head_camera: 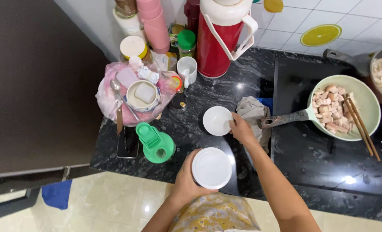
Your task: The person takes a small bowl from the dish rack, opens a white canister, and uses a blue scoop to add powder into the bowl. They stir the mixture with a spoon, then pick up a red airpot thermos and unscrew its lid.
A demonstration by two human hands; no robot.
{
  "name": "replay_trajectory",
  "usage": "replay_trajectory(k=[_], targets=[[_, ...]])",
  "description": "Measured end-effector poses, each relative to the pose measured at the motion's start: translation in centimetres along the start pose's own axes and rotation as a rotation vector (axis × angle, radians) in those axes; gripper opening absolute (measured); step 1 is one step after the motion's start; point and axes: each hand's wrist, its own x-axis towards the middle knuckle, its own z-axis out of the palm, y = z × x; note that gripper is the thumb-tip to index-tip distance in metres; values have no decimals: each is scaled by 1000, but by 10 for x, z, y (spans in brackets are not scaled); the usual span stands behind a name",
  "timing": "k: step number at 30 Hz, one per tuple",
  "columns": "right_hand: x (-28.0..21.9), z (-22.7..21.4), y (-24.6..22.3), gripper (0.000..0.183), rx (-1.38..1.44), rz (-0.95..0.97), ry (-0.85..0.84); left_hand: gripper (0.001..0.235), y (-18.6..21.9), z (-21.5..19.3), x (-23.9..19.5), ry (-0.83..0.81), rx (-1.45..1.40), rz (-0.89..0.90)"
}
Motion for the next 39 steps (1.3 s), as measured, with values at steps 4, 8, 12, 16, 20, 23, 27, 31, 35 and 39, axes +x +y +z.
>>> replay_trajectory(k=[4,8,12,16,20,23,27,31,35,39], targets=[[-44,-24,-32,60,-301,-108,114,122,-18,-4,10,-35,-7,128],[-151,-62,-119,57,-147,-162,99,119,-23,-3,25,-36,-1,201],[-201,-47,-174,80,-378,-763,146,109,-34,2,36,-43,50,284],[-194,-26,-171,67,-566,-772,170,102,-59,1,47,-148,54,339],[-184,-33,-167,61,-574,-918,177,91,-70,-2,52,-176,77,329],[-180,-47,-163,63,-522,-1104,-23,95,-66,-16,61,-325,102,363],[-171,-57,-159,62,-468,-1275,-237,104,-43,-30,64,-472,142,421],[-187,-43,-152,66,-475,-1046,14,117,-52,-17,22,-243,69,273],[-192,-30,-164,71,-484,-916,126,114,-42,2,14,-60,10,292],[-186,-37,-169,67,-420,-1015,57,104,-57,-6,25,-96,189,351]])
